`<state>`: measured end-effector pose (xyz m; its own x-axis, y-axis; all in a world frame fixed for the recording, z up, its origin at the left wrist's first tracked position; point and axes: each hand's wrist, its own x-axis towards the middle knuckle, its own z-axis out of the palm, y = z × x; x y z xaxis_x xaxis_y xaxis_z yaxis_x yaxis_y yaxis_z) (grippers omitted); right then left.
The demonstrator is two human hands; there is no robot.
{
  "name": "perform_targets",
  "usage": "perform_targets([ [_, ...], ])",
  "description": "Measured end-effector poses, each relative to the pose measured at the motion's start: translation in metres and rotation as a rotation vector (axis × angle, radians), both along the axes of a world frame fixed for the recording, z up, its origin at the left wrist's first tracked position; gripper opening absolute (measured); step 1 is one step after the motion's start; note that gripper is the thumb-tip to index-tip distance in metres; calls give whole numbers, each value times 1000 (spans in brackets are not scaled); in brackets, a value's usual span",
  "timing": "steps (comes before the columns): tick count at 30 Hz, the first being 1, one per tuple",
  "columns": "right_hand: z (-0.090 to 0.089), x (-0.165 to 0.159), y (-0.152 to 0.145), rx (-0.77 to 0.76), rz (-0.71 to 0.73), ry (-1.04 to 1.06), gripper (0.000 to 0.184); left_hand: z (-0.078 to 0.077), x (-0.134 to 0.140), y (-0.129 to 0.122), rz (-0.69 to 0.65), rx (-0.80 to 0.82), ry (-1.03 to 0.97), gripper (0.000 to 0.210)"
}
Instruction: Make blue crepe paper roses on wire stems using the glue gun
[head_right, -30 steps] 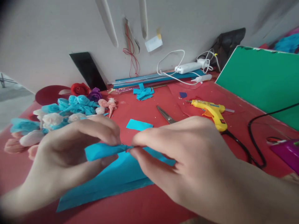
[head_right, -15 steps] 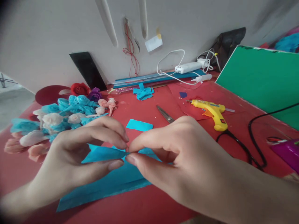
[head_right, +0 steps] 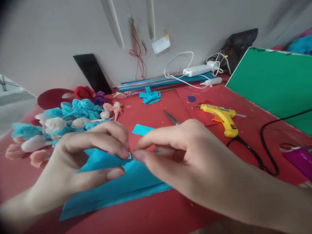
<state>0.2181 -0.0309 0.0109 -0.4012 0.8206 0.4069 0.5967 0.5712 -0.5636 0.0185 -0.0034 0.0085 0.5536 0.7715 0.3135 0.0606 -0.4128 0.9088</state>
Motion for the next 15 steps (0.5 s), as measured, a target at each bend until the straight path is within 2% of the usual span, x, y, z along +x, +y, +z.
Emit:
perform_targets([
  [4,3,11,17,-206,-21,175,17,1,-1,1,44,15,-8,17],
  [9,1,24,41,-531,81,547,15,-5,-2,4,73,10,-55,13],
  [12,1,27,47,-648,131,593,16,-10,-2,8,62,-10,-114,10],
  [15,3,25,44,-654,152,544,13,-16,-1,12,38,-75,-156,7],
])
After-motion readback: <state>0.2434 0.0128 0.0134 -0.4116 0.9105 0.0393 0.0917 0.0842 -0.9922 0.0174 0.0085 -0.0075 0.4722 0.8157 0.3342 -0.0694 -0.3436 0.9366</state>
